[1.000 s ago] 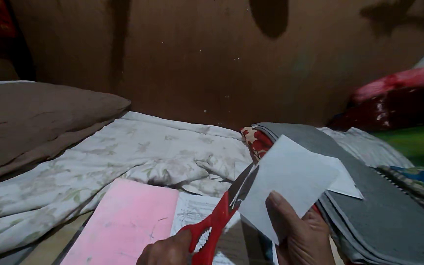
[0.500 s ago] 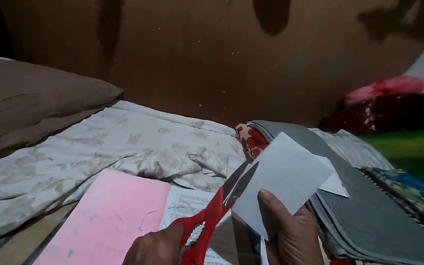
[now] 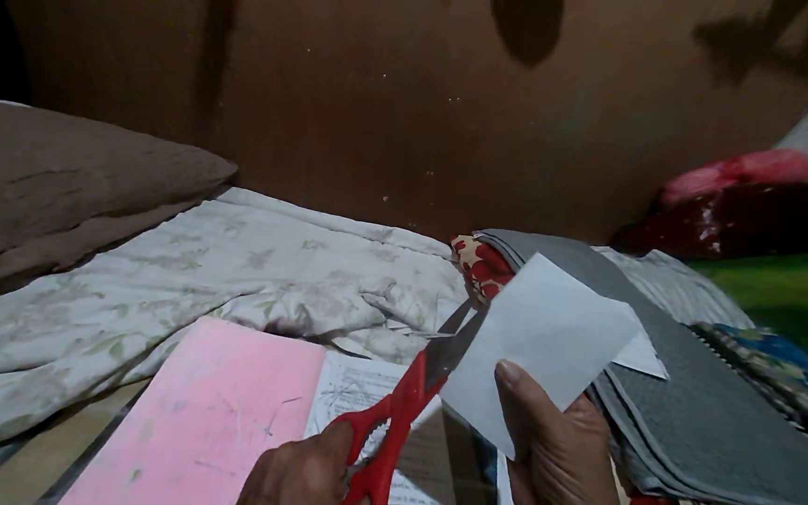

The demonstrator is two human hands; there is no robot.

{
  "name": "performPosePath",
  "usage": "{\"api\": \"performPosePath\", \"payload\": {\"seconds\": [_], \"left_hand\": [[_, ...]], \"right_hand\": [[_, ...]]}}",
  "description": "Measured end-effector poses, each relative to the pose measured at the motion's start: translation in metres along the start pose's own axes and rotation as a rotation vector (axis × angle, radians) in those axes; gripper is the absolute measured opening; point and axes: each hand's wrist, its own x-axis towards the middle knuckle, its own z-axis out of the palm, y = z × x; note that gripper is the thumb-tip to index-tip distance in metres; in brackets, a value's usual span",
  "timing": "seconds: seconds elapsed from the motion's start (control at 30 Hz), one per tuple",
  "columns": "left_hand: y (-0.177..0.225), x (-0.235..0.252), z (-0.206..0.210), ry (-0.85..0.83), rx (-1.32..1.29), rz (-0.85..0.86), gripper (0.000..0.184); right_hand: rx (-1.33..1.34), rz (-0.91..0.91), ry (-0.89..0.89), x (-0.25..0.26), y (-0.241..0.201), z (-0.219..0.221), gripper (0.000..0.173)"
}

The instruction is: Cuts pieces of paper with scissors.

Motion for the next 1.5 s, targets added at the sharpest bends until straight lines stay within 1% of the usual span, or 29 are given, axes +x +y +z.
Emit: {"api": "performPosePath", "payload": {"seconds": [0.13, 0.23, 0.43, 0.7, 0.93, 1.27, 1.5], "left_hand": [[0.0012, -0.0003, -0.0016, -0.058, -0.021, -0.032, 0.027], [0.0019, -0.0003, -0.0018, -0.078, -0.020, -0.041, 0.030], [0.0008, -0.0001, -0.0029, -0.053, -0.005, -0.022, 0.028], [0.0023, -0.0002, -0.0060, -0.058, -0.032, -0.033, 0.029], [0.0011, -0.0004, -0.0045, -0.018, -0.022, -0.016, 0.027], [0.0036, -0.0011, -0.0044, -0.014, -0.034, -0.035, 0.024], [0.0040, -0.0017, -0.0039, -0.017, -0.033, -0.043, 0.025]], "right_hand": [[-0.003, -0.018, 0.029, 0.0003, -0.0012, 0.0005, 0.019], [-0.010, -0.031, 0.003, 0.0027, -0.0011, -0.0030, 0.019], [-0.005, -0.026, -0.060, 0.0027, 0.0003, -0.0056, 0.021], [0.008, -0.006, -0.055, -0.0017, -0.0002, -0.0013, 0.021], [0.012, -0.014, -0.085, -0.0033, 0.0019, -0.0012, 0.023], [0.000, 0.007, -0.071, -0.0050, 0.0022, 0.0012, 0.022], [-0.004, 0.021, -0.064, -0.0061, 0.0023, 0.0029, 0.021]]}}
